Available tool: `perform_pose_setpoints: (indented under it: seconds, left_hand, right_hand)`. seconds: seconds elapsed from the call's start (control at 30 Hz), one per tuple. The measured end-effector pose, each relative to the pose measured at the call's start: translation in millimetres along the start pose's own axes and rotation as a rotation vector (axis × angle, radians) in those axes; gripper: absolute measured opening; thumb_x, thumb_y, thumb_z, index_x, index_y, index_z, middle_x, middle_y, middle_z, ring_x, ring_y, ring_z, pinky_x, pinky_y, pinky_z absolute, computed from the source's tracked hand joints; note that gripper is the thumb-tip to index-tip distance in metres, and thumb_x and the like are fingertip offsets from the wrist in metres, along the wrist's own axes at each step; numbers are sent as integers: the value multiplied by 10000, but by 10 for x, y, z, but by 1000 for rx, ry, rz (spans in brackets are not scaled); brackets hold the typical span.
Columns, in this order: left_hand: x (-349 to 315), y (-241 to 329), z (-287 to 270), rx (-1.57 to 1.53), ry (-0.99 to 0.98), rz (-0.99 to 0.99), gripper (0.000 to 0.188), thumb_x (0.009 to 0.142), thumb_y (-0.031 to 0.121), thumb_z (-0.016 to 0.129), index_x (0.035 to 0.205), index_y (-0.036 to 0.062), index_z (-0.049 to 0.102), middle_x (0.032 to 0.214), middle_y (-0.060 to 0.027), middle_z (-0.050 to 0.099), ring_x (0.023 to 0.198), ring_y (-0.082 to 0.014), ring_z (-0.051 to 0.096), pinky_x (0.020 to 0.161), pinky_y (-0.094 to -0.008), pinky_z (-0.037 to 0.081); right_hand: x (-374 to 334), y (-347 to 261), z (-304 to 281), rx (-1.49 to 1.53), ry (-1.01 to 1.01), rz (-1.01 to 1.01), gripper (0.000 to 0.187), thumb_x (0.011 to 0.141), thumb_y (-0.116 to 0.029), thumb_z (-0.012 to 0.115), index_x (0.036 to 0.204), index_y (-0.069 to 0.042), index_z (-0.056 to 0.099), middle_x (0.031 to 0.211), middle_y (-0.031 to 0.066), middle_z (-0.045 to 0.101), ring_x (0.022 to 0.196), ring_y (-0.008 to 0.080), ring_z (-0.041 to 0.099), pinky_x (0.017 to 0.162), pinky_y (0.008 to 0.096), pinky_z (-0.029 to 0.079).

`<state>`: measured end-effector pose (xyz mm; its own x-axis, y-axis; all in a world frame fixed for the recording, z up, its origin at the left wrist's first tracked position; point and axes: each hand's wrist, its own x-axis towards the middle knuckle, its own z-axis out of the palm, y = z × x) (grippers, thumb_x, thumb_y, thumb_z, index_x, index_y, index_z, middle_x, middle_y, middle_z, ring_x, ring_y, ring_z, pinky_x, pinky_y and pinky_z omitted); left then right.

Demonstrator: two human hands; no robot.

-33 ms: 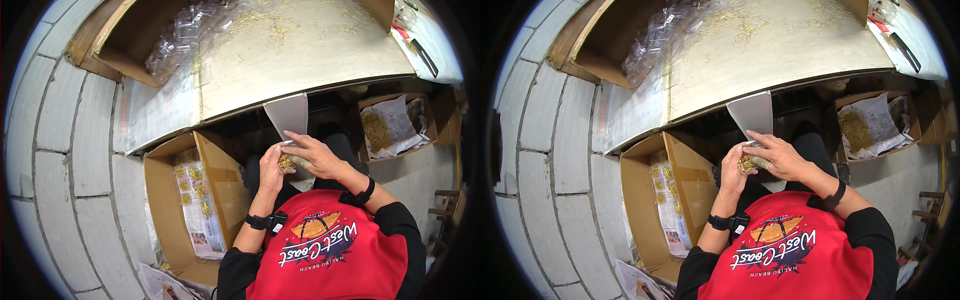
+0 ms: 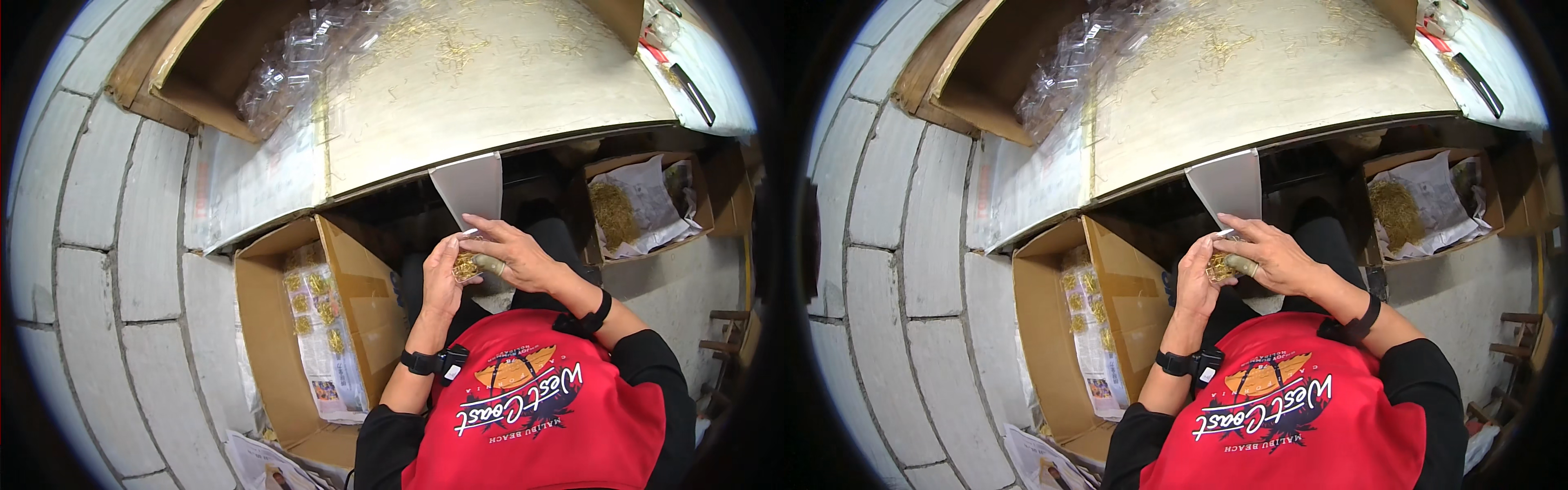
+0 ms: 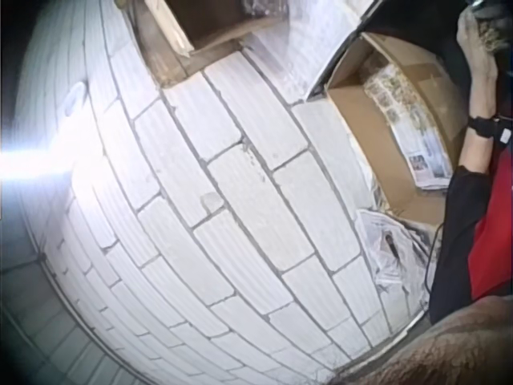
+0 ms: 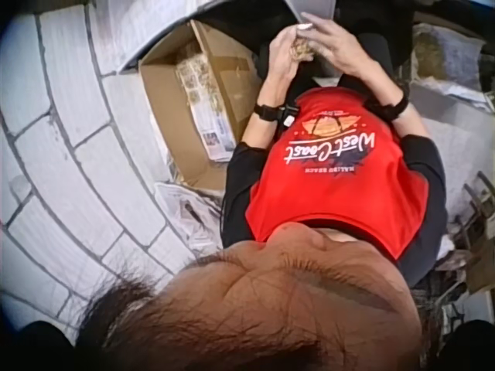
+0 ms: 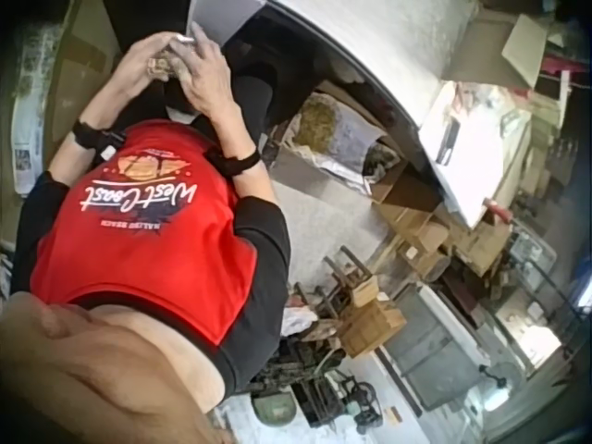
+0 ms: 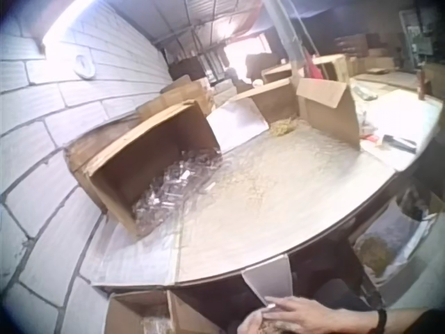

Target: The person scoops loose yellow noodles from a table into small clear plastic containers using a scoop. They then place the filled containers into a cardboard box lined with newspaper. The person repeats this process multiple times, filling several containers and arranging them in the box.

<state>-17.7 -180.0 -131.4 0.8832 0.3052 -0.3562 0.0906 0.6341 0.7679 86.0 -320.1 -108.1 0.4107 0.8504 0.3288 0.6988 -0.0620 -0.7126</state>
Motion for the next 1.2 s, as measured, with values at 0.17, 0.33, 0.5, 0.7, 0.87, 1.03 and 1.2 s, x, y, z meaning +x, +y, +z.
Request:
perform_pose_setpoints:
  seconds: [0.17,0.33,0.5,0.7,0.87,1.03,1.2]
  left_hand:
    - [-6,45,-49,-95,-60,-31,314,965,229,444,1184,10,499,1040,-122,612,876,-198,651,611,-331,591]
    - [-90,153,-37,-326,-305,-25,464,863,72,490,1308,-2,380,1245,-171,508,1125,-276,555,871,-463,532]
    - [-85,113,-35,-175,-231,-16,574,790,2,536,1332,9,346,1255,-159,503,1137,-277,547,905,-456,512]
    - [-58,32,-77,-110,-204,28,476,875,121,563,1304,17,384,1209,-122,540,1076,-236,586,843,-409,550]
    - [-57,144,-25,-117,-158,47,424,977,340,413,1248,16,448,1150,-117,576,1001,-210,621,740,-363,586]
    - [-118,739,-219,6,-6,139,481,987,416,346,1177,5,506,1042,-118,624,873,-209,664,605,-323,601]
    - [-655,1678,-852,141,314,348,406,981,345,405,1112,-9,555,984,-115,642,790,-213,668,600,-323,584]
  right_hand:
    - [-14,81,-113,248,149,119,381,894,-129,544,1260,-25,511,1320,163,488,1200,307,487,1001,366,387]
    - [-18,123,-51,514,178,305,382,886,-80,535,1262,-16,506,1246,148,542,1162,231,518,970,328,419]
    - [-17,170,12,762,179,493,383,875,-44,534,1257,-15,510,1215,139,568,1169,241,518,971,322,422]
    - [34,-41,-143,-240,-15,-106,362,882,-131,556,1232,-45,533,1254,115,548,1260,302,437,1042,465,332]
    - [83,-114,-170,-117,140,-102,344,875,-126,555,1208,-40,548,1240,129,557,1243,304,458,1022,458,359]
    - [334,-188,-260,62,386,-11,302,852,-13,553,1154,-7,569,1126,181,602,1040,331,591,893,368,469]
    - [317,-94,-111,166,292,79,330,836,70,538,1157,-1,564,1117,172,604,1036,286,597,900,329,454]
